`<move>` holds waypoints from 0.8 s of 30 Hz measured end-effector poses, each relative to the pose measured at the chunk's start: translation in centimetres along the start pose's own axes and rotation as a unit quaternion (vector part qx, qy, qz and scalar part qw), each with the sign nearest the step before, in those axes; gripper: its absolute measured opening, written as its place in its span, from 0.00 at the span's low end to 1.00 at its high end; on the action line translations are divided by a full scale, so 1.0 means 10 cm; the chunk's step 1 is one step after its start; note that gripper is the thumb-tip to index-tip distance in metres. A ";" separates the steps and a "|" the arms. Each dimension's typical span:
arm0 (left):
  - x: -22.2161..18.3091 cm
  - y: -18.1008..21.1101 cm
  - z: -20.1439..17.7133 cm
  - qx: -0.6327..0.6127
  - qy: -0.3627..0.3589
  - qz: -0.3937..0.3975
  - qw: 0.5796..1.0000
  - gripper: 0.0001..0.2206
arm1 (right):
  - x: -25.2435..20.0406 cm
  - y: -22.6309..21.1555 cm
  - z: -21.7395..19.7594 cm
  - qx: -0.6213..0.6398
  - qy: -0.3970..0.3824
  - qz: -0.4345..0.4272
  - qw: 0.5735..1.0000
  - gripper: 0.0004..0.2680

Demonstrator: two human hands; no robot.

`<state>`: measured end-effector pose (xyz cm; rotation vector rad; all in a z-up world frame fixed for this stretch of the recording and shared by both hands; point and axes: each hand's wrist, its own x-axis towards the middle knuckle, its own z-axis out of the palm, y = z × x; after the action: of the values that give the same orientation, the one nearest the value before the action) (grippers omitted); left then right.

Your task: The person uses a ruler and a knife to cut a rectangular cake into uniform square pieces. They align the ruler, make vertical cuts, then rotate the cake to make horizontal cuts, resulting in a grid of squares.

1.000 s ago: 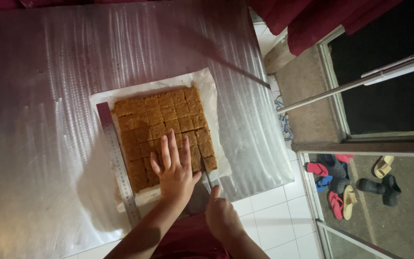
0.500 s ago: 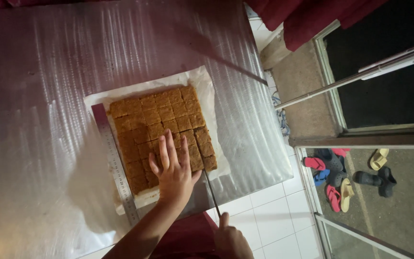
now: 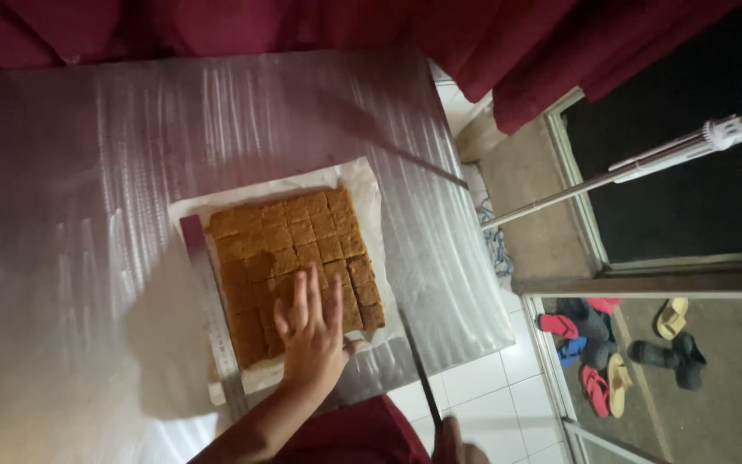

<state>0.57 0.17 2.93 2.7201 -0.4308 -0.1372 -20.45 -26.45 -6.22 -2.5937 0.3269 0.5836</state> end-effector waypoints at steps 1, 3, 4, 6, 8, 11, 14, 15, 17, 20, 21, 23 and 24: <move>-0.01 0.05 0.06 0.001 0.003 -0.005 1.000 0.62 | 0.02 0.04 -0.02 -0.002 -0.002 -0.005 1.000 0.15; 0.03 0.14 0.16 0.015 0.037 -0.010 0.999 0.61 | 0.17 0.10 -0.09 0.009 0.016 -0.053 0.998 0.17; 0.08 0.15 0.18 0.018 0.047 -0.016 0.999 0.61 | 0.33 0.09 -0.12 0.006 0.019 -0.065 0.998 0.17; 0.09 0.20 0.24 0.065 0.075 0.008 0.995 0.59 | 0.52 0.11 -0.19 0.005 0.003 -0.174 0.985 0.22; 0.09 0.18 0.30 0.048 0.099 0.009 0.994 0.59 | 0.66 -0.10 -0.46 0.009 -0.029 -0.151 0.988 0.20; 0.08 0.19 0.36 0.046 0.121 -0.002 0.992 0.60 | 0.85 0.02 -0.51 -0.195 -0.103 -0.263 0.939 0.13; 0.11 0.22 0.31 0.074 0.119 -0.030 0.990 0.61 | 1.01 0.26 -0.39 -0.430 -0.097 -0.431 0.787 0.09; 0.12 0.25 0.29 0.084 0.113 -0.040 0.989 0.61 | 1.04 0.34 -0.34 -0.467 -0.058 -0.466 0.749 0.09; 0.09 0.27 0.36 0.067 0.130 -0.049 0.988 0.61 | 1.02 0.08 -0.55 -0.437 -0.082 -0.427 0.787 0.09; 0.04 0.25 0.41 0.008 0.172 -0.058 0.983 0.62 | 0.97 0.00 -0.64 -0.371 -0.110 -0.359 0.849 0.09; 0.02 0.24 0.41 -0.036 0.200 -0.056 0.977 0.63 | 0.96 0.02 -0.65 -0.338 -0.112 -0.330 0.874 0.08; -0.04 0.16 0.37 -0.033 0.174 -0.090 0.980 0.61 | 0.92 0.12 -0.59 -0.314 -0.115 -0.311 0.890 0.08; -0.07 0.12 0.34 -0.030 0.151 -0.124 0.980 0.60 | 0.91 0.17 -0.57 -0.292 -0.115 -0.291 0.904 0.08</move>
<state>-0.97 -1.90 0.28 2.6633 -0.0004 0.1927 -10.97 -31.85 -6.39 -2.9041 -0.7964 0.8383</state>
